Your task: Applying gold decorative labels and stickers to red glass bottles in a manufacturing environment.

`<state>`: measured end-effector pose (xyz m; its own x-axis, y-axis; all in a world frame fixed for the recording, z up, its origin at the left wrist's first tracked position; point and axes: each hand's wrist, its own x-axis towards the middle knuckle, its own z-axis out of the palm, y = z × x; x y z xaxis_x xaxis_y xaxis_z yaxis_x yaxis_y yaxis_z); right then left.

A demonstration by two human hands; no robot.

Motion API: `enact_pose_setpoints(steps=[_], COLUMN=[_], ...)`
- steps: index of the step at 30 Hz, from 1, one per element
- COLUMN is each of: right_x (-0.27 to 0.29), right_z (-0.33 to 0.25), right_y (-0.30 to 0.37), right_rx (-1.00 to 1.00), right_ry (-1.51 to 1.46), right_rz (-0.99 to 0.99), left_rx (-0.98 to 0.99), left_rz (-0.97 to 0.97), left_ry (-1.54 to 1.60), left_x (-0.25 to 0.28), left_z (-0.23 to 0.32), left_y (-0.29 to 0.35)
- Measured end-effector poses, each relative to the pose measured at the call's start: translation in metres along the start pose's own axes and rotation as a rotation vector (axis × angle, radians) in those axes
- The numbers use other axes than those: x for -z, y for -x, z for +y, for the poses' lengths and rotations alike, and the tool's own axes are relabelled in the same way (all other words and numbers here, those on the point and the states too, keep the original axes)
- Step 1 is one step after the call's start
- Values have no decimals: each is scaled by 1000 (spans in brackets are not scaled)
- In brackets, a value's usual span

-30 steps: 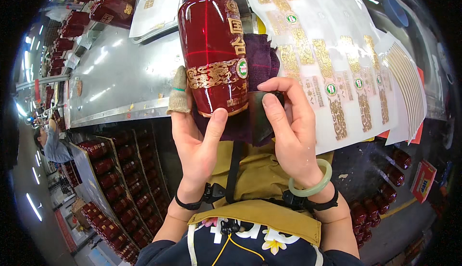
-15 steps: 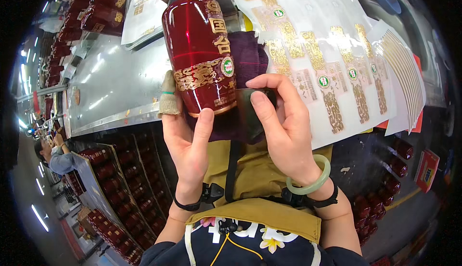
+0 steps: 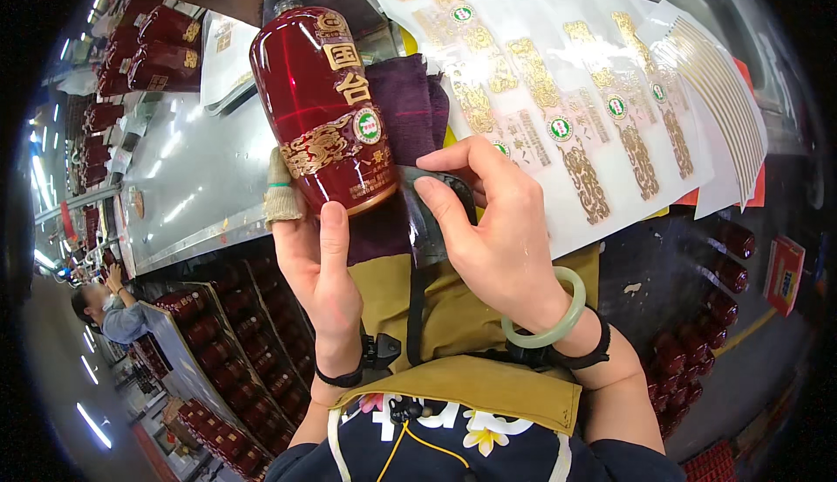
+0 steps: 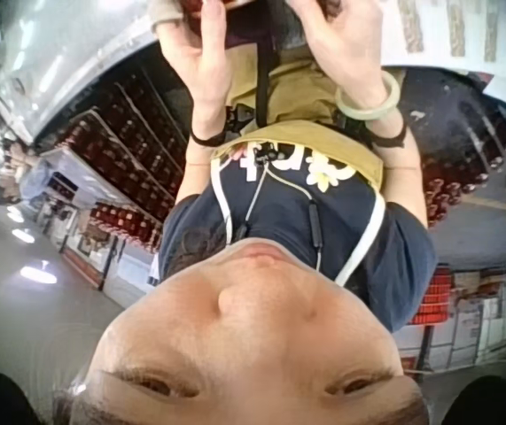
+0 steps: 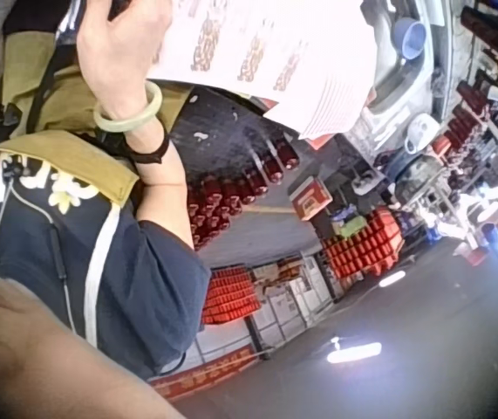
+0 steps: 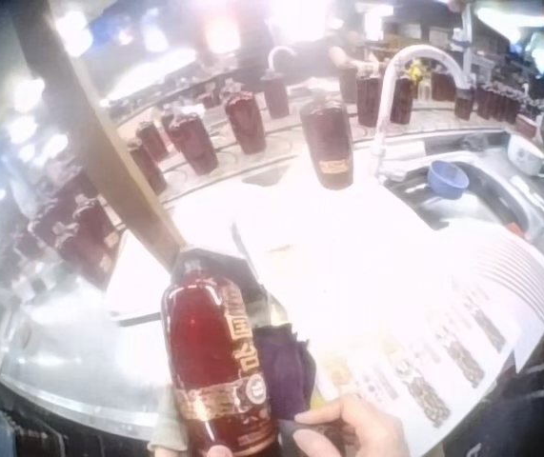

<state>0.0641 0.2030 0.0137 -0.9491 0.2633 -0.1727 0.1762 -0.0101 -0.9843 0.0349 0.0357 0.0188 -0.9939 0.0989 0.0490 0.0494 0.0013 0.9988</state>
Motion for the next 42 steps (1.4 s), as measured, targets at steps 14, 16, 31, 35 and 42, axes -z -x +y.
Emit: enact_pose_setpoints(steps=[14, 16, 31, 35, 42], right_x=[-4, -4, -7, -7, -11], right_z=[-5, -6, -16, -15, -13], right_y=[3, 2, 1, -1, -2], right_rx=[22, 58, 92, 83, 107], right_ry=[-106, -106, -154, -100, -109], right_rz=[-57, -38, -85, -75, -93], left_rx=[-70, -94, -189, -130, -64], left_rz=[-46, -20, -68, -88, -95], left_ry=[-162, -153, -208, 46, 68], left_x=[19, 21, 16, 12, 8], left_z=[-16, -18, -2, 1, 5], left_y=[-6, -7, -5, -5, -7])
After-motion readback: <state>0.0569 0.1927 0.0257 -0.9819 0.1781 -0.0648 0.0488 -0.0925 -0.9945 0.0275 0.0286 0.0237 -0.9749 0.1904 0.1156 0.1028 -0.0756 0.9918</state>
